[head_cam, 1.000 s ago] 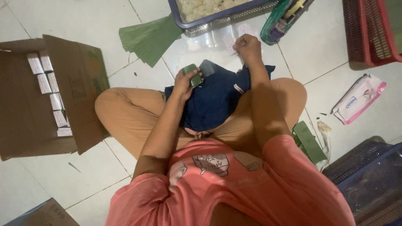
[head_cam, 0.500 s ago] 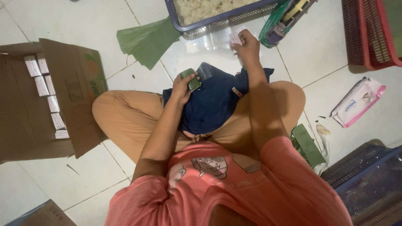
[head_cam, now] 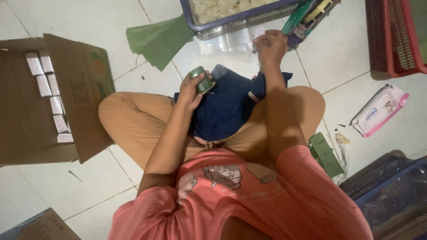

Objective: The person sits on the floor wrapping white cylindrical items in green leaves, folding the leaf around each item and placing the wrapped items into a cardboard box alongside already wrapped ones. They repeatedly take new items and leaves from nearby trays and stack finished pieces in the box.

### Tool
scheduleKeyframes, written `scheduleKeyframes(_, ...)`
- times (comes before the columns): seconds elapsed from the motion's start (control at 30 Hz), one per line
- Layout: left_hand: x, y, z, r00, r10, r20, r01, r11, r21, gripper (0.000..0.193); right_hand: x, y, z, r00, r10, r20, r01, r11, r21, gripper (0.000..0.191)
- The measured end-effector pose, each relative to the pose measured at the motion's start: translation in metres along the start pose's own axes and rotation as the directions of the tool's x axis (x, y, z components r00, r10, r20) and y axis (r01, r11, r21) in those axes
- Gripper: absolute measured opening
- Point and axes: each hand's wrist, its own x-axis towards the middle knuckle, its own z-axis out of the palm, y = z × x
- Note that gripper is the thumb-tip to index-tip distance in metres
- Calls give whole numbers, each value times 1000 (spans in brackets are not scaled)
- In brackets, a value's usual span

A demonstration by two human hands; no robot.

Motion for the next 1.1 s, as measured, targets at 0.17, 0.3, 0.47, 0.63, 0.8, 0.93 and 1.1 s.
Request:
scheduleKeyframes(0.17,-33,24,13,987,145,65,-145,989,5,55,-13,1,-7,973,212,92,-229,936,268,14)
scheduleKeyframes(0.3,-68,48,12,941,305,146,-315,947,58,56,-14,-11,-24,954,283,104,-301,896,326,35)
scheduleKeyframes(0.47,-109,71,0,894,394,212,-420,903,93,55,-19,-95,-96,801,314,509,-597,371,711,15)
scheduleKeyframes(0.63,-136,71,-7,858,421,293,-457,888,62,51,-67,-220,-146,626,-61,778,-741,265,617,17)
scheduleKeyframes(0.8,-163,68,-19,858,446,255,-457,889,-21,48,-70,-267,-144,789,66,611,-610,202,766,24)
scheduleKeyframes(0.93,-177,70,-24,839,486,245,-490,870,-51,48,-69,-287,-134,794,69,604,-601,237,763,18)
scheduleKeyframes(1.1,-185,70,-28,810,520,270,-513,852,-103,51,-79,-322,-137,806,25,591,-519,511,685,14)
